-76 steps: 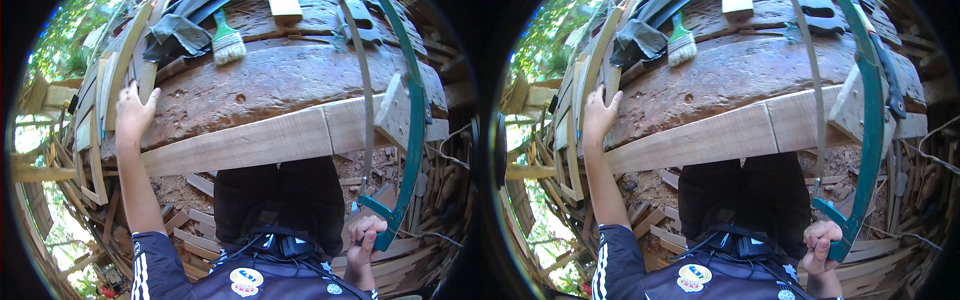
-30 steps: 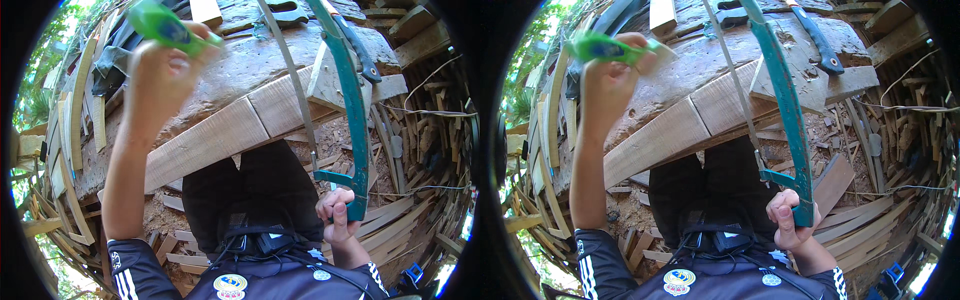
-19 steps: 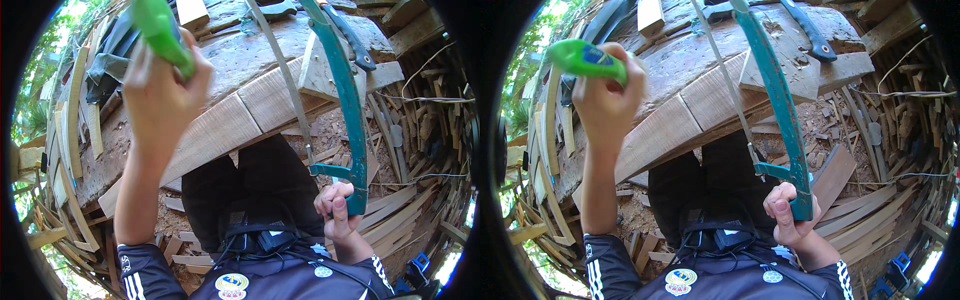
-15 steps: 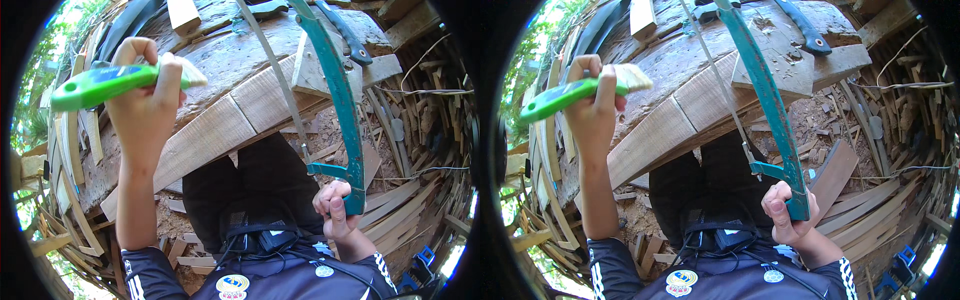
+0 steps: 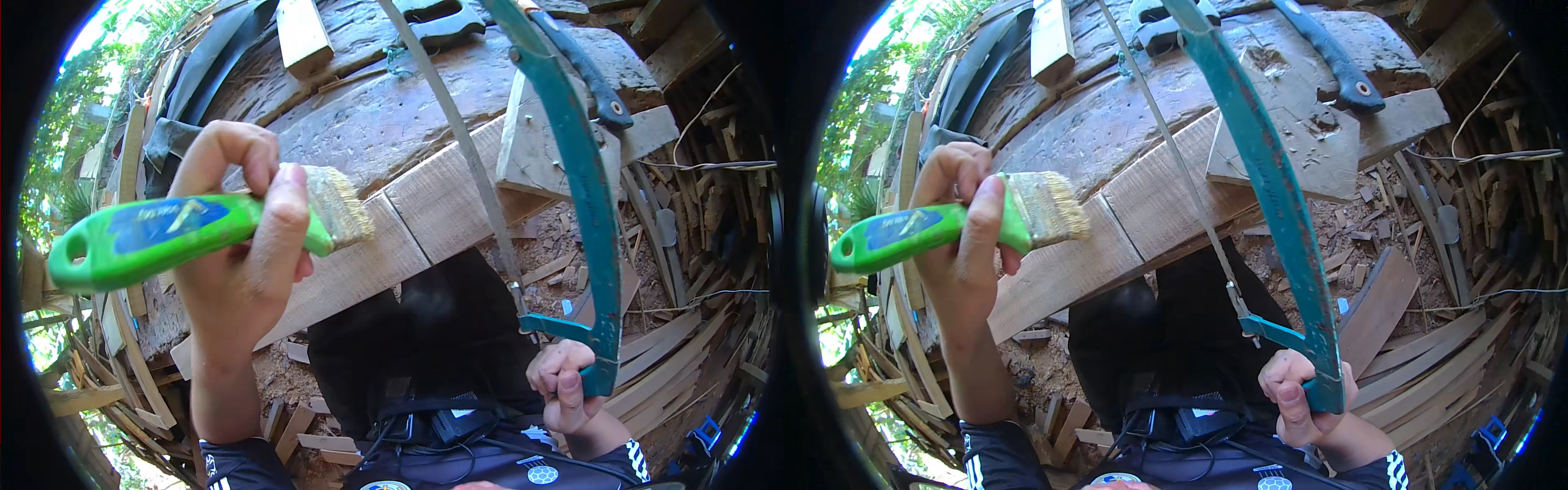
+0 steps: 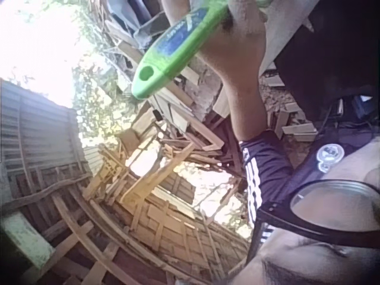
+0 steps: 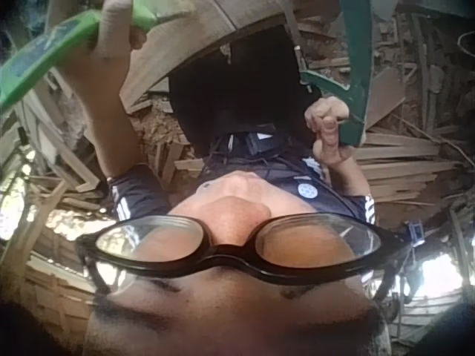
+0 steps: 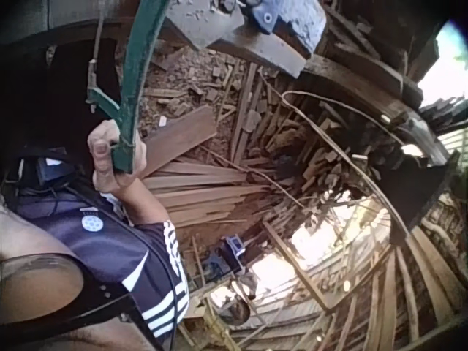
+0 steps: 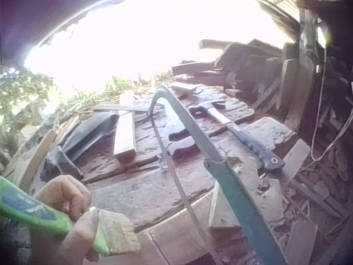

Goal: Saw a piece of wood using a hacksaw and clean the surface with a brush.

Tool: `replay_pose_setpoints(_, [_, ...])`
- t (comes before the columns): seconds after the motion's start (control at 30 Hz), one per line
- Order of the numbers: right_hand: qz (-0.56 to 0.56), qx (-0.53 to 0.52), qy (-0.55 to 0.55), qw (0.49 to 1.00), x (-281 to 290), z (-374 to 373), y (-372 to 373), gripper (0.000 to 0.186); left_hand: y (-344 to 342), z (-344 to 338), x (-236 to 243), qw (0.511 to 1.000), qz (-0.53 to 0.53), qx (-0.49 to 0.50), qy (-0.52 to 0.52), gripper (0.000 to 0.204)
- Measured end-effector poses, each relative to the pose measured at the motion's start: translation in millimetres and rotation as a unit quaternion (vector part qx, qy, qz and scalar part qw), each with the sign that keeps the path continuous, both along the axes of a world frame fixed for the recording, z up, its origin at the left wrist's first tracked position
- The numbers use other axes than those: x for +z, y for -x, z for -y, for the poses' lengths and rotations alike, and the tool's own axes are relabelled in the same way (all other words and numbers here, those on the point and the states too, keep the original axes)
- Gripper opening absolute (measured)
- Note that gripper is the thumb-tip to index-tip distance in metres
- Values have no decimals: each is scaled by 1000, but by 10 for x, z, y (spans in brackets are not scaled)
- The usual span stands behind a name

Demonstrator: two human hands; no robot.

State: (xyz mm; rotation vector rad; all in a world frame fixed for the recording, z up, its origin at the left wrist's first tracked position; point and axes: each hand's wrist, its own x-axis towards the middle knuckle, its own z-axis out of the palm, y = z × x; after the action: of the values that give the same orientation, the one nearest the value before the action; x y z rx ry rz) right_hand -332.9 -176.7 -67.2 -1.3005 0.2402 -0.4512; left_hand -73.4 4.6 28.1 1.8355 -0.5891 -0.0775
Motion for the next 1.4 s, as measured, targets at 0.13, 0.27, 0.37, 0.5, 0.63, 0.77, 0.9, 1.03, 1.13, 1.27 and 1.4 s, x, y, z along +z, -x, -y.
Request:
replay_pose_setpoints(0.13, [20,-3,-18,1000,-42,12,2,37,36,-41,-9,1000,-6,3,21,17])
replay_pose_setpoints(0.27, [12,55,45,997,-62,32,-11,32,146,1,-11,1000,-24,3,15,18])
replay_pose_setpoints(0.37, [10,50,52,997,-50,32,-13,32,161,86,-74,999,-14,-36,28,18])
replay_pose_setpoints(0.5, [1,53,54,997,-65,41,21,33,5,91,-107,998,29,50,-16,19])
replay_pose_setpoints(0.63, [28,4,-11,1000,-27,-22,-21,35,127,-67,-93,960,183,-176,-118,22])
replay_pose_setpoints(0.77, [24,-15,-4,1000,-32,-2,-24,35,4,-45,-168,999,21,24,-7,21])
replay_pose_setpoints(0.9, [15,0,2,1000,-3,10,-35,34,230,-86,-94,996,-39,-69,-35,25])
replay_pose_setpoints(1.03, [20,-17,-32,999,8,-24,-49,34,255,-211,-107,998,-24,-28,-48,25])
replay_pose_setpoints(1.13, [27,-10,-29,999,-6,-7,-57,33,219,-241,-49,983,-131,128,-4,28])
replay_pose_setpoints(1.27, [44,25,-19,999,-104,63,2,30,477,-420,-15,979,-201,-34,-27,30])
replay_pose_setpoints(1.4, [43,-6,-1,999,-62,-6,-31,31,151,-605,-88,990,-143,10,20,31])
